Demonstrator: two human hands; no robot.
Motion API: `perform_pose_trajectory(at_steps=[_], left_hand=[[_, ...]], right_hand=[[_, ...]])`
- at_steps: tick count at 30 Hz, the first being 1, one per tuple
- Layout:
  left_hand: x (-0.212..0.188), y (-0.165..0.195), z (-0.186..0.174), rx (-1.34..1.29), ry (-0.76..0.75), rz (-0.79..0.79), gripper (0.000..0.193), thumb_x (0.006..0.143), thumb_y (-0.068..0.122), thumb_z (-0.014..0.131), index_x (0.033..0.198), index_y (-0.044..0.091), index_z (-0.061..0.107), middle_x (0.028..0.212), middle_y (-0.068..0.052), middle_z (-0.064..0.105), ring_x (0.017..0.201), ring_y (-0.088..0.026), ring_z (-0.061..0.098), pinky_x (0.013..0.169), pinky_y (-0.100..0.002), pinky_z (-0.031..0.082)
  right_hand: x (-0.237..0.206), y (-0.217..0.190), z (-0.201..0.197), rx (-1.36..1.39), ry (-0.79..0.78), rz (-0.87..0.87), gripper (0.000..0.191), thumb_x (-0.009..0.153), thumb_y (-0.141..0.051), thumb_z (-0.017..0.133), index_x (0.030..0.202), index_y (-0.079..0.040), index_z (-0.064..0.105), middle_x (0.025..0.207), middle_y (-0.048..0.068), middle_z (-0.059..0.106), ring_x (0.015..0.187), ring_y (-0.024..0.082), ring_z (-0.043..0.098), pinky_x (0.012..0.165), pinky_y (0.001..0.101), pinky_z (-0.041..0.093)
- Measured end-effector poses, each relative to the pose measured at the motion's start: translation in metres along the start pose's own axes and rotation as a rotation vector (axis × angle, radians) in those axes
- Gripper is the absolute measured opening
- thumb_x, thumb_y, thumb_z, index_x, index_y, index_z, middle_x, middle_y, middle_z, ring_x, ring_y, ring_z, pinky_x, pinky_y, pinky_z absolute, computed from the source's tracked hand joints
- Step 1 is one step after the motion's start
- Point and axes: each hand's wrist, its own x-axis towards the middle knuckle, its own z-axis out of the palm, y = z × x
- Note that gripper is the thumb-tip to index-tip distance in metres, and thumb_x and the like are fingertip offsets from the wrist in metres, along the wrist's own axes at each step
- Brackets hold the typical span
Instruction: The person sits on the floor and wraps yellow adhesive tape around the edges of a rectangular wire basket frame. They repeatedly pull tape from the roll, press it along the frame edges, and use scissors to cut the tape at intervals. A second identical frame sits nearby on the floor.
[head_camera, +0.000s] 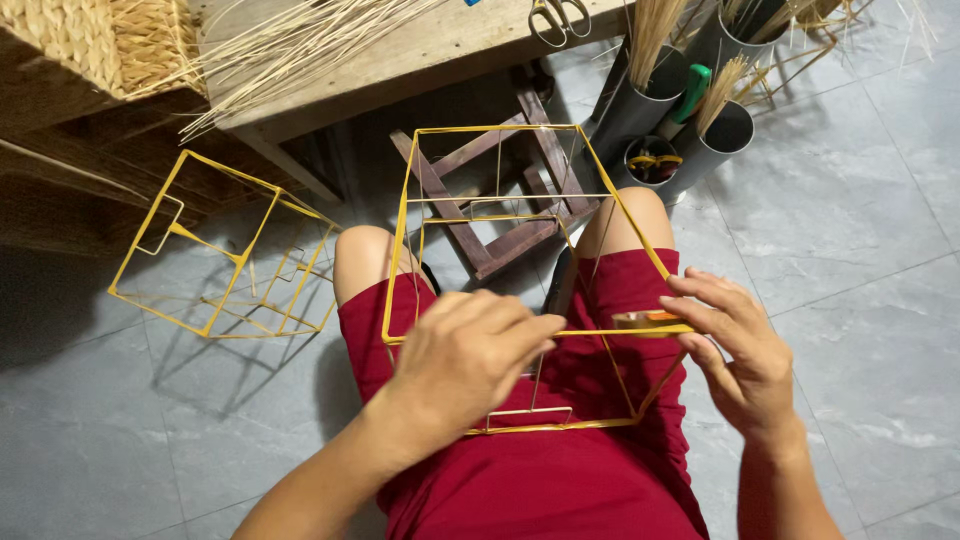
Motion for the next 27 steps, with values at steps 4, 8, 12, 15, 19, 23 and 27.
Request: perform_pose_trajectory(at_steps=[4,8,12,15,19,23,27], left_hand=[[0.009,0.012,0.034,-0.015,-0.023,0.056,0.014,0.093,0.015,0.070,0.104,0.007,0.070,0.088,-0.004,0.065,0.086,-0.020,0.066,0.076,-0.036,0.053],[0.027,0.027,0.075,0.073,-0.050,0.078,0.007,0.092,0.012,0.066,0.096,0.007,0.066,0.083,-0.007,0.065,0.076,-0.020,0.068,0.065,-0.035,0.056],[0.035,0.033,0.096,0.077,-0.081,0.026,0.008,0.094,0.015,0.063,0.094,0.007,0.065,0.074,-0.006,0.064,0.063,-0.020,0.070,0.052,-0.035,0.055],[0.034,0.033,0.097,0.075,-0.032,0.034,0.012,0.096,0.019,0.064,0.089,0.009,0.064,0.070,-0.006,0.063,0.060,-0.021,0.070,0.050,-0.035,0.054],[0.035,0.035,0.094,0.060,-0.038,-0.017,0.021,0.097,0.026,0.067,0.085,0.010,0.062,0.069,-0.006,0.062,0.060,-0.022,0.070,0.049,-0.035,0.053],[0.037,0.037,0.089,0.045,-0.050,-0.044,0.030,0.096,0.035,0.070,0.083,0.009,0.062,0.067,-0.006,0.061,0.059,-0.023,0.069,0.047,-0.036,0.052],[0.038,0.037,0.086,0.012,-0.001,-0.013,0.026,0.096,0.030,0.070,0.084,0.009,0.060,0.076,-0.007,0.061,0.064,-0.021,0.069,0.052,-0.035,0.054]], right_hand=[[-0.009,0.001,0.005,-0.031,0.047,0.025,0.025,0.099,-0.015,0.066,0.122,-0.009,0.072,0.132,0.008,0.069,0.141,0.030,0.058,0.121,0.0427,0.044],[-0.007,-0.001,0.003,-0.085,0.047,0.004,0.026,0.099,-0.014,0.066,0.124,-0.008,0.071,0.132,0.009,0.069,0.142,0.031,0.057,0.121,0.0438,0.042],[-0.007,-0.002,0.002,-0.059,0.053,0.028,0.026,0.100,-0.015,0.065,0.125,-0.008,0.071,0.133,0.009,0.069,0.142,0.031,0.056,0.120,0.0428,0.042],[-0.008,0.000,0.003,-0.030,0.064,0.029,0.027,0.099,-0.016,0.065,0.124,-0.008,0.071,0.132,0.009,0.069,0.141,0.031,0.057,0.120,0.0427,0.041],[-0.007,0.004,0.003,-0.026,0.058,0.012,0.026,0.100,-0.016,0.065,0.124,-0.008,0.071,0.133,0.009,0.069,0.142,0.031,0.056,0.120,0.0432,0.041],[-0.007,0.004,0.004,0.001,0.051,-0.001,0.026,0.100,-0.017,0.064,0.124,-0.008,0.071,0.133,0.009,0.069,0.142,0.030,0.056,0.121,0.0439,0.040],[-0.008,0.004,0.005,0.013,0.050,-0.002,0.026,0.101,-0.017,0.063,0.124,-0.008,0.071,0.133,0.009,0.069,0.143,0.030,0.056,0.122,0.0446,0.039]])
